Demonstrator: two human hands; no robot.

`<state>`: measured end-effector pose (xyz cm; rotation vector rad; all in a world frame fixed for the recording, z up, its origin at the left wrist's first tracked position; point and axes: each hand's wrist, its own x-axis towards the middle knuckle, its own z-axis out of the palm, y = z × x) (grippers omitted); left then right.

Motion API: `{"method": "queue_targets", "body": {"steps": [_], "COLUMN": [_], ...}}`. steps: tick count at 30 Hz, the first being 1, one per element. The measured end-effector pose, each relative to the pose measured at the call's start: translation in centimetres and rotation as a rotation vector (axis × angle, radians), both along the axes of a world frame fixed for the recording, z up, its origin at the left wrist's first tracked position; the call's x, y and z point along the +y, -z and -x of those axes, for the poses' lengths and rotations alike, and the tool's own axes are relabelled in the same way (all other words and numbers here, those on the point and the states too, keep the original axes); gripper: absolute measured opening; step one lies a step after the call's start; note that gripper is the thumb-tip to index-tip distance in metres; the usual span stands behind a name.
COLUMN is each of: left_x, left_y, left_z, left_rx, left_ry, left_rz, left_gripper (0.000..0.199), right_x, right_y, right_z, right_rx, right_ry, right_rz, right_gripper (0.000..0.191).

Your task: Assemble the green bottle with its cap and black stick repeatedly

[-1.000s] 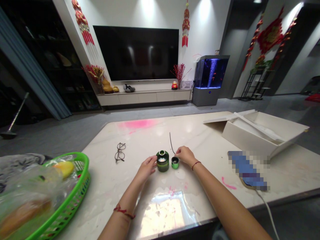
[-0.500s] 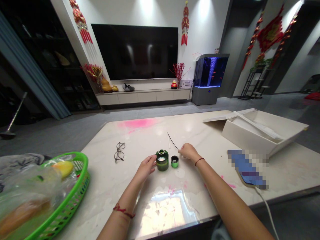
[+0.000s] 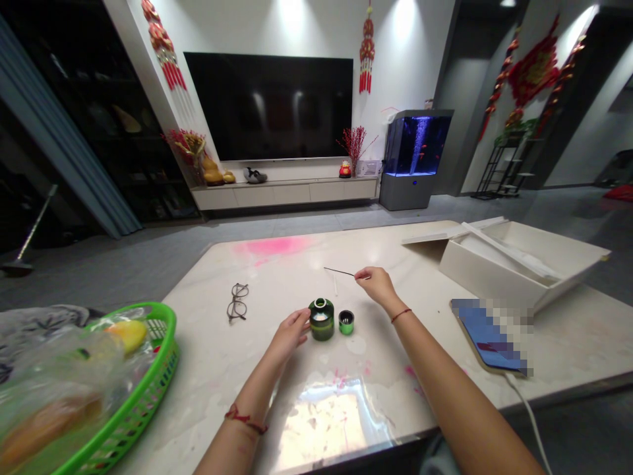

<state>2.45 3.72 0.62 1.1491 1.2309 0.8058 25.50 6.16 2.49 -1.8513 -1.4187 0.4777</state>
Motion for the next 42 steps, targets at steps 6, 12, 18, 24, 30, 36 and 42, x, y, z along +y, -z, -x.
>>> {"method": "queue_targets", "body": {"steps": [6, 12, 18, 24, 30, 36, 42], "left_x": [0.1, 0.0, 0.1, 0.2, 1.3, 1.2, 0.5], "left_y": [0.1, 0.1, 0.3, 0.3, 0.4, -0.5, -0.9], "left_z": [0.0, 0.0, 0.0, 0.0, 1.0, 1.3, 1.1], "left_rx": [0.002, 0.003, -0.006, -0.026, 0.038, 0.047, 0.067], "left_ry": [-0.018, -0.018, -0.007, -0.042, -0.349, -0.282, -0.198], "left_rz": [0.003, 0.002, -0.003, 0.02, -0.102, -0.268, -0.288], "left_gripper": [0.045, 0.044, 0.045, 0.041, 0.05, 0.044, 0.031], "right_x": [0.0, -0.4, -2.0, -2.7, -2.3, -1.8, -1.8], "right_y": [-1.2, -2.8, -5.6, -6.9, -6.5, -5.8, -5.5], "right_z": [0.5, 1.4, 2.6, 2.7, 1.3, 1.4, 1.5], "right_rx": [0.134, 0.32, 0.299, 0.346, 0.453, 0.506, 0.622], "right_ry": [-0.045, -0.074, -0.091, -0.1, -0.11, -0.123, -0.069], "right_rz": [-0.207, -0.357, -0.483, -0.564, -0.559, -0.508, -0.487], "right_gripper": [0.016, 0.018, 0.018, 0.019, 0.02, 0.017, 0.017]}}
